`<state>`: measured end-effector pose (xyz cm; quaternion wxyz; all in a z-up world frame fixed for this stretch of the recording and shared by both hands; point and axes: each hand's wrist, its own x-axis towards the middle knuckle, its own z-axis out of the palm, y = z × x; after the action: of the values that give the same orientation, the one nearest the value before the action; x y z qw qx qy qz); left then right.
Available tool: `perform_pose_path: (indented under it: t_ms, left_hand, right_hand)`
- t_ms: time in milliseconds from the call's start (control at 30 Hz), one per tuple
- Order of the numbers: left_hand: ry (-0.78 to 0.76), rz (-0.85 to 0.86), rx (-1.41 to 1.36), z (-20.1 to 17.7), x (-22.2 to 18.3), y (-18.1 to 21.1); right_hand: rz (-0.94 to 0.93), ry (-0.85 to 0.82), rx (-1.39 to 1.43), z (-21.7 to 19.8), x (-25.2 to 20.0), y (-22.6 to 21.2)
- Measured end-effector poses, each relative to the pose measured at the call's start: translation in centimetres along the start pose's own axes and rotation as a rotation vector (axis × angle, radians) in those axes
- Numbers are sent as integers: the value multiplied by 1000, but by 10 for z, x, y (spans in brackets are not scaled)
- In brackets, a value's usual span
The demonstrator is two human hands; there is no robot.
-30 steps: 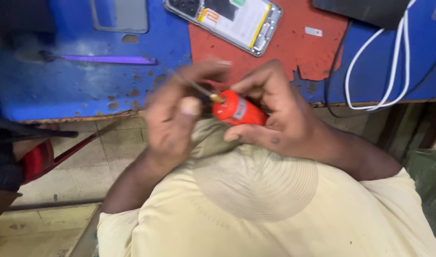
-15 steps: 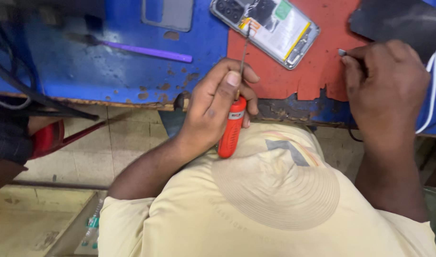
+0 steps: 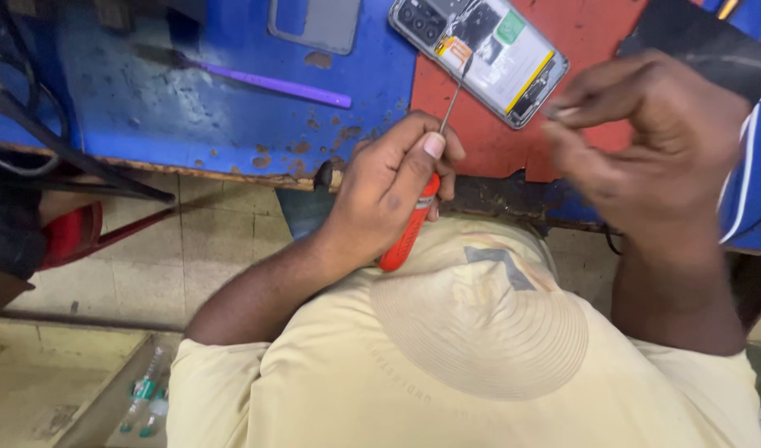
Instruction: The person uses a red screwdriver to remove screws from a smartphone's back cover and internal components. They then use a yellow tool to pry open the device casing and disconnect internal ribbons. The task involves careful disassembly of the phone's internal structure.
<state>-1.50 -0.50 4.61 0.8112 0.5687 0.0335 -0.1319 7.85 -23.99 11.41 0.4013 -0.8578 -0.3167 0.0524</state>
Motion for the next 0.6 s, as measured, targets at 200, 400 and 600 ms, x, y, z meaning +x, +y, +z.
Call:
perform_pose_path:
  t_ms: [200, 400, 600]
  left_hand:
    - [92, 26, 178, 1, -5, 8]
    - [150, 210, 460, -6, -10, 17]
    - [158, 197, 618, -9, -16, 20]
  right_hand:
    - [-599, -37, -428, 29, 45, -42]
    - [-982, -8, -671, 40, 76, -53]
    - [-1098, -26, -719, 42, 83, -45]
